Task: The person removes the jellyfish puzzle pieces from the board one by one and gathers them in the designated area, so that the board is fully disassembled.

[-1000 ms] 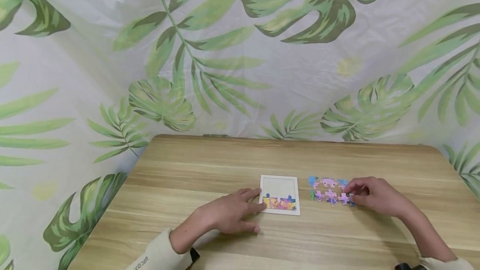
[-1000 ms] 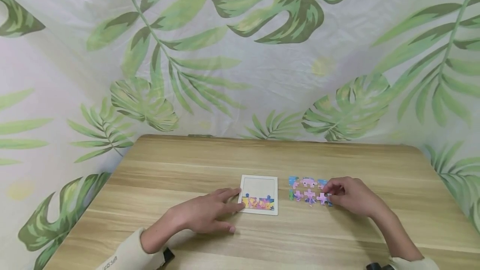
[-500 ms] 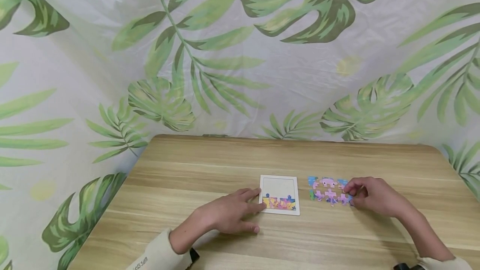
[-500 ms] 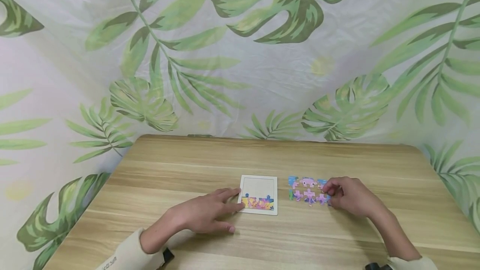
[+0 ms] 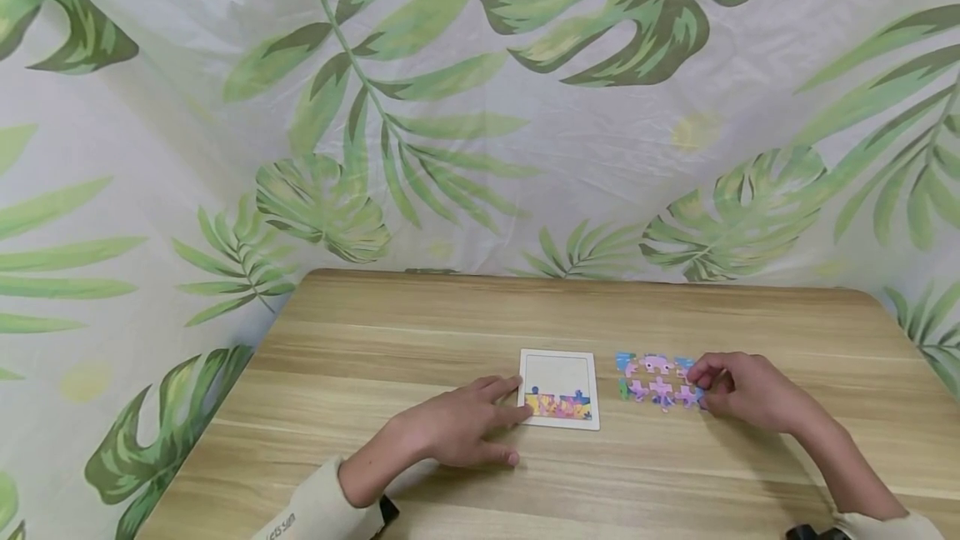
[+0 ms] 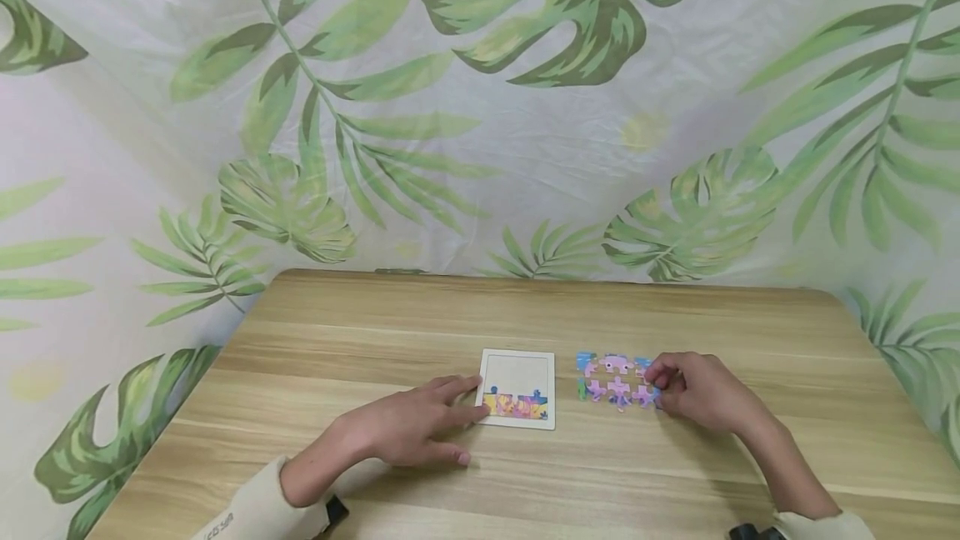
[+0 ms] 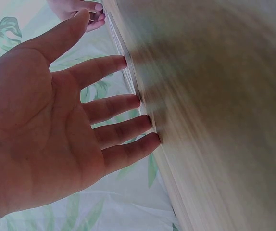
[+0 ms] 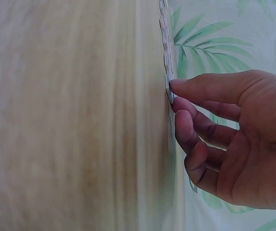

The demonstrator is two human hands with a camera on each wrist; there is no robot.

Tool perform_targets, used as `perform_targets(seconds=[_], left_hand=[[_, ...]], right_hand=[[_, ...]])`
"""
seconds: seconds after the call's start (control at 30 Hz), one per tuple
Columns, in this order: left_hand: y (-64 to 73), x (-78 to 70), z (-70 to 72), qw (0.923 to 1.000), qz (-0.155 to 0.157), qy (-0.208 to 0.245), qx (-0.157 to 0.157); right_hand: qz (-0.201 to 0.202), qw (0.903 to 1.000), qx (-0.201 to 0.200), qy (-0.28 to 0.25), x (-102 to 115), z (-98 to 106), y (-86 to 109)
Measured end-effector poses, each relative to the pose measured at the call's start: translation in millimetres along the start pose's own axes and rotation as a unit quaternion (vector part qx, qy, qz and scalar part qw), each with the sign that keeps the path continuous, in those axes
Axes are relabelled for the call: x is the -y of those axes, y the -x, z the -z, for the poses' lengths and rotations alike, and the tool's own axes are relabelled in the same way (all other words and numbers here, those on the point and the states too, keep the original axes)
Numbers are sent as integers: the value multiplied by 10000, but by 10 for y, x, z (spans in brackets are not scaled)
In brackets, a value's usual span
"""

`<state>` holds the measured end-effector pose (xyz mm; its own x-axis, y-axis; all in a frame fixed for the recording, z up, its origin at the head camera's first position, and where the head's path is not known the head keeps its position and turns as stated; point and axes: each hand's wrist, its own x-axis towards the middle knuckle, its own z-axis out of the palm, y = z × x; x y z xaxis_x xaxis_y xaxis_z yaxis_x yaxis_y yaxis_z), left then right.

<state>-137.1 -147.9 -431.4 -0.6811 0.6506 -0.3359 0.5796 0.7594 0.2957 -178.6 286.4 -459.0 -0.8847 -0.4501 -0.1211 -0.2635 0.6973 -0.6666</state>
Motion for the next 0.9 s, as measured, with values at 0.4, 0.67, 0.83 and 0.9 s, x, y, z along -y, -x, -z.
perform_targets(seconds=[0.4,0.67,0.83,0.9], left_hand=[[-21,8,-17,10000,-66,-32,-9],[-17,9,-10,10000,-46,-18,2],[-10,10,-2,10000,-31,1,19],[-8,11,2,10000,-33,8,18]], right_hand=[[-88,9998,-116,113,103,39,-11],[137,9998,-92,129,232,-28,-97],[411,9991,-50,59,335,-94,-188],[509,9987,-54,57,391,-131,-232]])
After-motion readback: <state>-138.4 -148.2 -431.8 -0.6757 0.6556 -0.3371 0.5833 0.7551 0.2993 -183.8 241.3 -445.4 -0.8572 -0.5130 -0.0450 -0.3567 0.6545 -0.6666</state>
